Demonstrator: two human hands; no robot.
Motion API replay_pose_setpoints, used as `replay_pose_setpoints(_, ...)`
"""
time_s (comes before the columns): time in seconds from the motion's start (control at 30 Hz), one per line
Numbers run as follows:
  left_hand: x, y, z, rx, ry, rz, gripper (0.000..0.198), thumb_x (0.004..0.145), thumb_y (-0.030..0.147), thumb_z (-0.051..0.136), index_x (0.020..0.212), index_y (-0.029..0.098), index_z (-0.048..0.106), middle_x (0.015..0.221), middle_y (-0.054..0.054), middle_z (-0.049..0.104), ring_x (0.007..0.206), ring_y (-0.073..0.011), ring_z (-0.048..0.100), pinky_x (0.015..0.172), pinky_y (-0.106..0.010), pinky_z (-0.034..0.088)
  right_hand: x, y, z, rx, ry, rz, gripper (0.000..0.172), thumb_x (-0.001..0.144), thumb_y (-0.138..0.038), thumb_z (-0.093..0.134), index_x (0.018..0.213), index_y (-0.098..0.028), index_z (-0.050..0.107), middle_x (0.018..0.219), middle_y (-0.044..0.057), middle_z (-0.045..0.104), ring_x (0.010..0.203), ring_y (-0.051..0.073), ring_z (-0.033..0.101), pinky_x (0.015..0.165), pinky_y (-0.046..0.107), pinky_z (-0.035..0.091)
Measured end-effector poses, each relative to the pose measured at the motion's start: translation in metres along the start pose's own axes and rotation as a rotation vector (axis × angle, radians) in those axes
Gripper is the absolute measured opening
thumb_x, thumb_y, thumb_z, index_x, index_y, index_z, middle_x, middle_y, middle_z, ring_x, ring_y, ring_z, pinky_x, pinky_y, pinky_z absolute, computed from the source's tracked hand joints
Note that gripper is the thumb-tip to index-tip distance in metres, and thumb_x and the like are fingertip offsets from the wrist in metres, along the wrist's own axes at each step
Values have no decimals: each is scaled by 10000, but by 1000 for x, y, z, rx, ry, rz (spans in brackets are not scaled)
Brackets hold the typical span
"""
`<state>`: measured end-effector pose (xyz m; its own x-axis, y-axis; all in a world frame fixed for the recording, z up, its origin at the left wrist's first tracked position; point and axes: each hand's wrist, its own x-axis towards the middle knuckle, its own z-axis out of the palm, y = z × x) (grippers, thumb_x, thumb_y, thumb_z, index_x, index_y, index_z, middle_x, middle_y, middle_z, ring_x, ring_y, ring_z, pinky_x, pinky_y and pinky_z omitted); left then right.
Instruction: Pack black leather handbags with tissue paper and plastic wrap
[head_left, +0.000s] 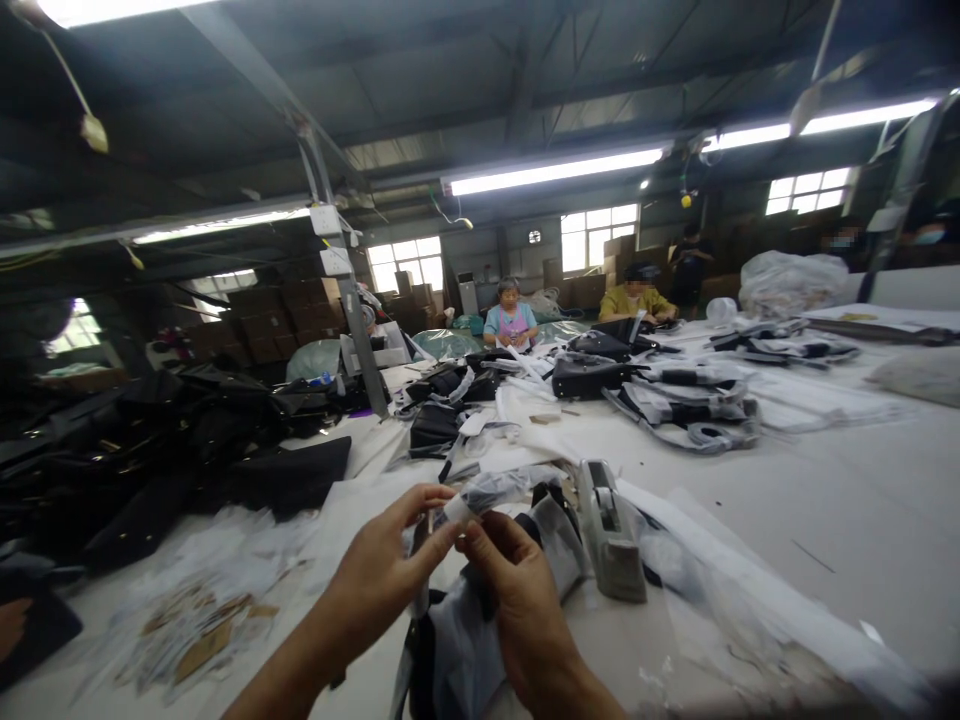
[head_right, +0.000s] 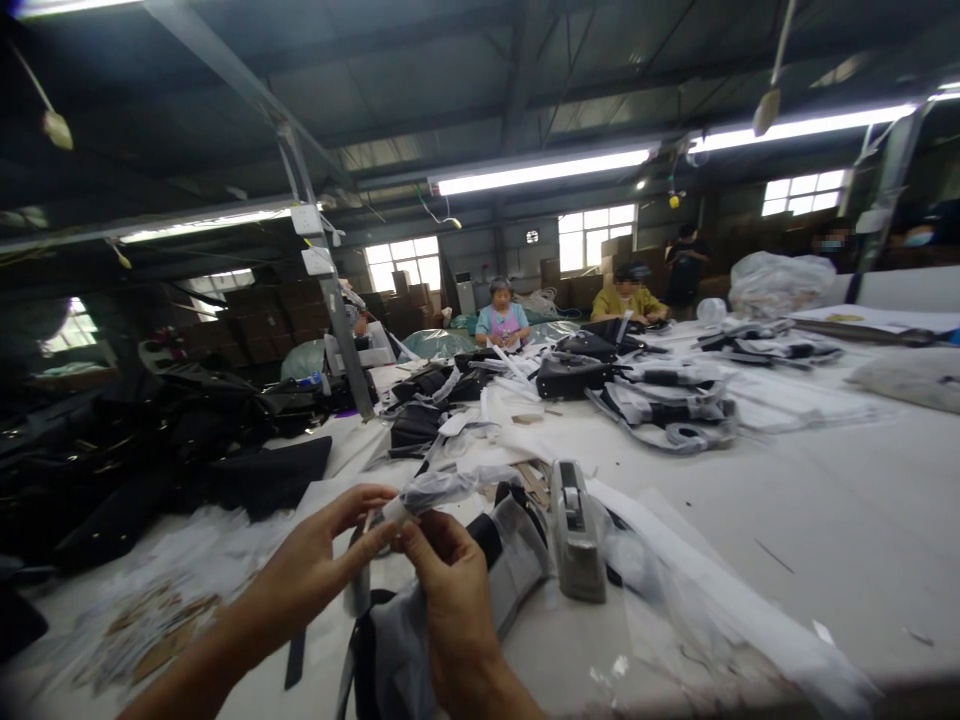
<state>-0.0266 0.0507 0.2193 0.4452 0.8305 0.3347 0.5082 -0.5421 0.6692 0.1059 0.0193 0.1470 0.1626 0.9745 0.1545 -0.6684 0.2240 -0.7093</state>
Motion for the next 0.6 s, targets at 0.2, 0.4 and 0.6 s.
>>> replay_pose_setpoints(0.2,10,-7,1,-309,-108,-140,406,815,509,669,1066,191,688,1030,-69,730,976,-255,674,836,-327,525,3,0,0,22,50,3,293,715,-366,841,930,-199,734,988,36,714,966,178,622,899,283,460)
replay_pose_setpoints(0.4,4,-19,19,-337,69,-256,485,744,550,706,1055,179,680,857,-29,719,859,-231,664,713,-286,498,5,5,0,52,108,125,361,595,-409,902,730,-168,670,730,-25,624,618,83,527,596,192,425)
replay_pose_setpoints(0.6,1,-14,27,-265,144,-296,505,699,599,712,1029,217,696,736,15,690,724,-197,635,548,-229,438,8,-15,-61,-469,135,-123,356,767,-497,740,955,-194,749,915,69,725,788,208,633,747,331,496)
